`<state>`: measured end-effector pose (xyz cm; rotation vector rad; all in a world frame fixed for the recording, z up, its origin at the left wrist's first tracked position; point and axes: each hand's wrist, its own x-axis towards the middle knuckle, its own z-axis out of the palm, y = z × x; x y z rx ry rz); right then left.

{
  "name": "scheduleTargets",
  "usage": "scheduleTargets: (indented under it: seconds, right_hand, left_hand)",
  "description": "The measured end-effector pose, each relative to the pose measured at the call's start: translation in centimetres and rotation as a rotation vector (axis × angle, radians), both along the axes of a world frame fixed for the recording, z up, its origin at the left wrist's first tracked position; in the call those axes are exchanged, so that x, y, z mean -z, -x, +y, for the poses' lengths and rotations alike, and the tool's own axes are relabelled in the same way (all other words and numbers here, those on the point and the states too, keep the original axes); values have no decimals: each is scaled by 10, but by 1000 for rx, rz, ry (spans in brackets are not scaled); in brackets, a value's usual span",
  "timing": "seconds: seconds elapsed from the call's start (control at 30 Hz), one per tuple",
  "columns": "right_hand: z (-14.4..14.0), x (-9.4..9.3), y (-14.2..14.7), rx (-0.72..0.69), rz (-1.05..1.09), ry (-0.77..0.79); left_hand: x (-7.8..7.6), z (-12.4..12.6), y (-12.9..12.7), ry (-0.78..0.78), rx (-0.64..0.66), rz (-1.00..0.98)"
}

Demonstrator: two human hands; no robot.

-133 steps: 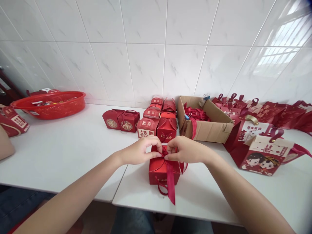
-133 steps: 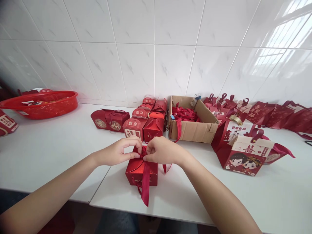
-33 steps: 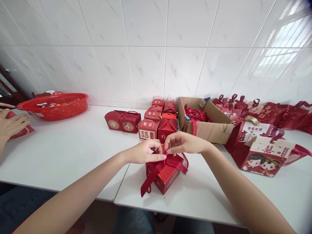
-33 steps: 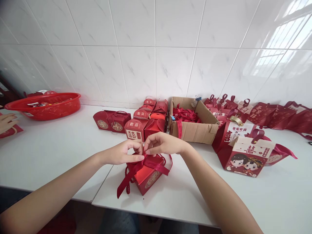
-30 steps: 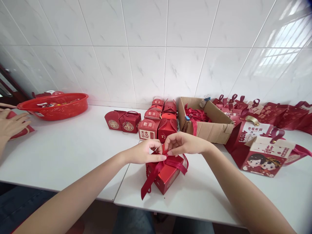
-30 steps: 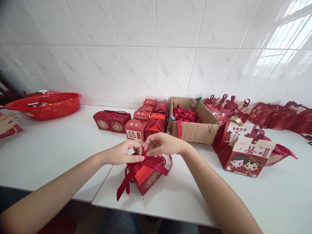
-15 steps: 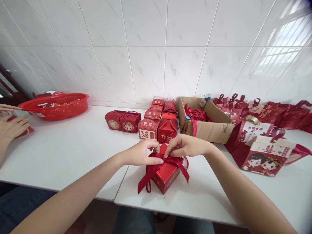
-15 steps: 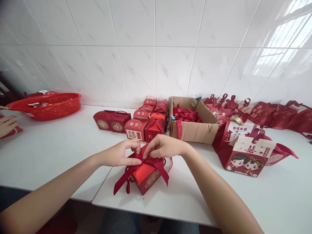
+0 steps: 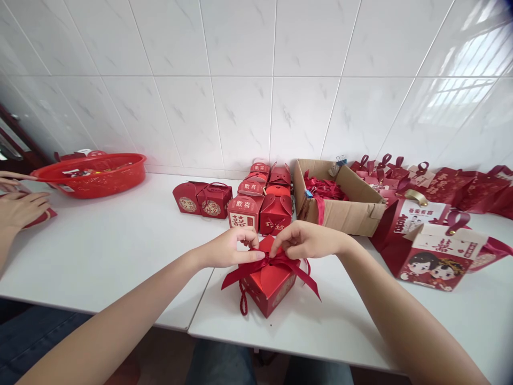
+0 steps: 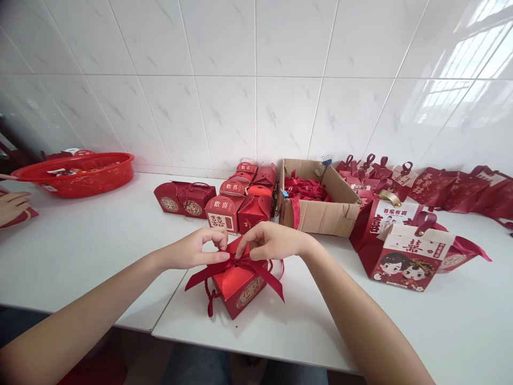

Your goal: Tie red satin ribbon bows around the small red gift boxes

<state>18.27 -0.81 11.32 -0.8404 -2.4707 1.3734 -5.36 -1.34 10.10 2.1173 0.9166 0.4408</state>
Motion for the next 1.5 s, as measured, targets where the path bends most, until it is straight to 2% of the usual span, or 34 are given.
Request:
scheduleTargets:
  seconds: [0.2, 0.47, 0.7, 0.8, 1.03, 1.27, 1.4, 1.5]
  right_hand:
    - [1, 1, -1, -2, 9, 10]
    - [1, 2, 1, 6, -1, -16]
    - [-1, 4, 1, 35, 83, -76]
    - [-4, 3, 3, 11, 89, -101]
    - [-8, 4, 8, -107, -64, -189]
    - [-11, 0, 9, -133, -140, -186]
    - [-11, 1, 7, -141, -118, -186]
    - [-10, 0, 4, -96, -28, -210]
  left_hand:
    - [5, 4, 4, 153, -7, -129]
    - [11, 3, 1, 135, -73, -113]
    - [14, 2, 1, 217, -90, -158]
    - [15, 3, 1, 193, -81, -155]
    - [16, 6, -2, 175, -100, -157]
    - [20, 8, -5, 134, -186, -158]
    - [24, 7, -7, 86, -210, -152]
    - [23, 4, -7, 46, -213, -150]
